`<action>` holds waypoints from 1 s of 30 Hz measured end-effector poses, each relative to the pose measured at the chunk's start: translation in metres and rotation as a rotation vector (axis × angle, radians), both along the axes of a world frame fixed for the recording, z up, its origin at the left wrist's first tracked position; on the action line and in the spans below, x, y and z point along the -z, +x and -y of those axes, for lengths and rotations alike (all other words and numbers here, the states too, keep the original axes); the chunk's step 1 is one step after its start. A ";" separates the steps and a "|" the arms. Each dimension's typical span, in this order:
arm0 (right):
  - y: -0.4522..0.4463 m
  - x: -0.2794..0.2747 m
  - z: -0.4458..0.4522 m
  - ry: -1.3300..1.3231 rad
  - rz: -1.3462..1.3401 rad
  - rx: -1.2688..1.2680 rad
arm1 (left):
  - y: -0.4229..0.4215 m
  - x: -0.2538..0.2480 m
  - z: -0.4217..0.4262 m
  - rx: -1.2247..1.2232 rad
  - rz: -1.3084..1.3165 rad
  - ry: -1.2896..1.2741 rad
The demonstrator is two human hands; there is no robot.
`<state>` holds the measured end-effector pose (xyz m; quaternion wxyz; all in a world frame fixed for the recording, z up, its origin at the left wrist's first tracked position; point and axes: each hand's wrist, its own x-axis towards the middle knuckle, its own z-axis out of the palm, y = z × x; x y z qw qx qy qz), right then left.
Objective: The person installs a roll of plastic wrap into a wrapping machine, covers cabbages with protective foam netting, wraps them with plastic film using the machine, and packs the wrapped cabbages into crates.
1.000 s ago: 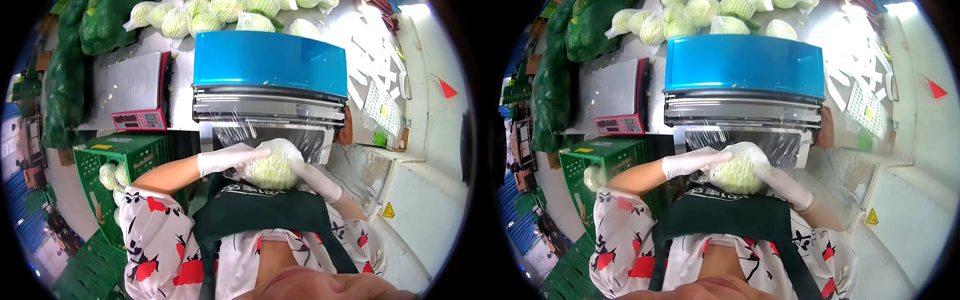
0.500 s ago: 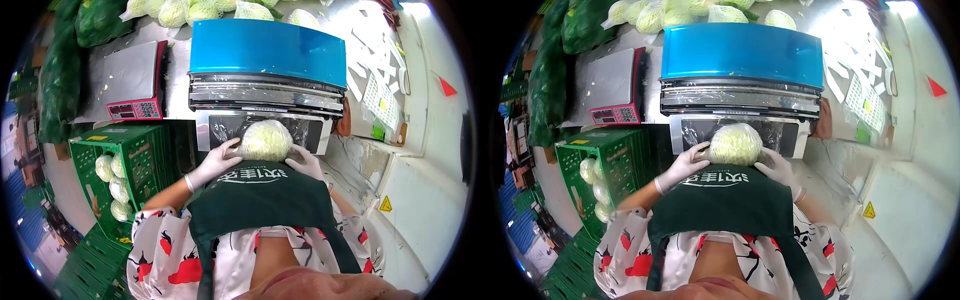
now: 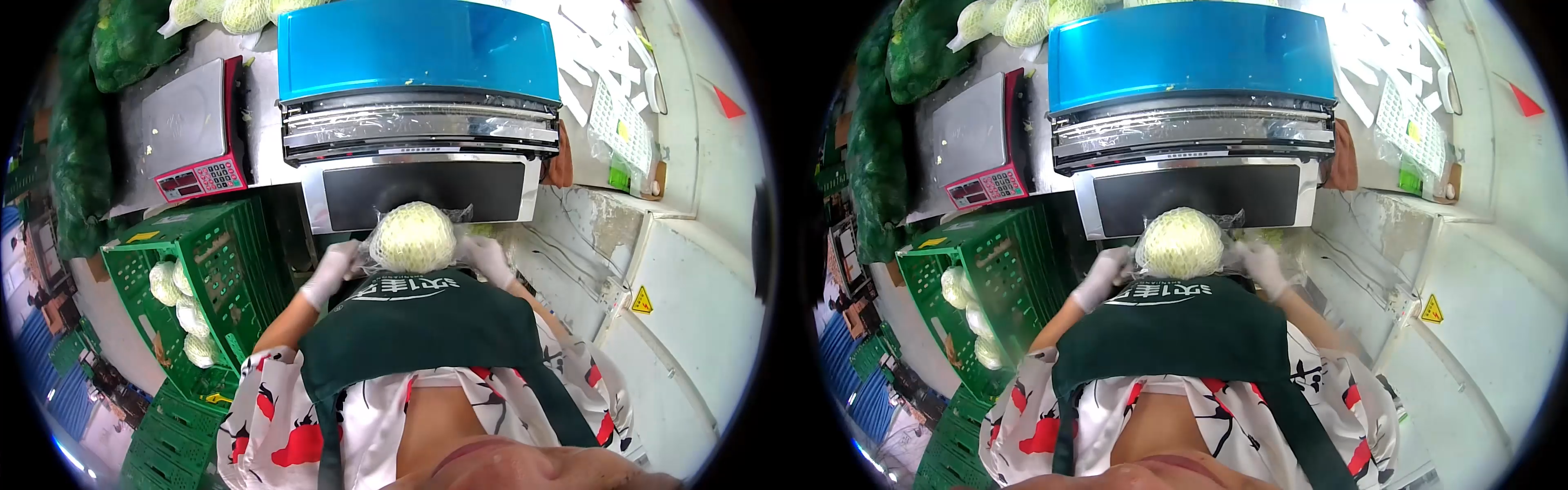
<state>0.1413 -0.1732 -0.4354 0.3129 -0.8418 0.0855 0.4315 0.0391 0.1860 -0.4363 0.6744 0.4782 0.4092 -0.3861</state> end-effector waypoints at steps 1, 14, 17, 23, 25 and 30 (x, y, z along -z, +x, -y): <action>0.000 0.017 -0.016 0.039 -0.079 -0.079 | -0.003 0.015 0.021 0.133 0.170 0.119; 0.059 -0.088 -0.131 1.320 -0.916 0.296 | 0.146 -0.111 0.028 -0.317 0.772 -0.008; 0.060 -0.093 -0.129 1.504 -0.722 0.120 | 0.159 -0.122 0.048 -0.025 0.988 -0.028; 0.164 -0.157 -0.109 0.723 0.087 -0.466 | 0.099 -0.137 0.004 -0.281 0.586 -0.972; 0.229 -0.166 -0.108 0.501 0.682 -0.232 | 0.074 -0.133 -0.018 -0.392 0.621 -0.810; 0.468 -0.096 -0.114 0.061 0.915 -0.213 | -0.006 -0.107 -0.114 -0.963 0.812 0.126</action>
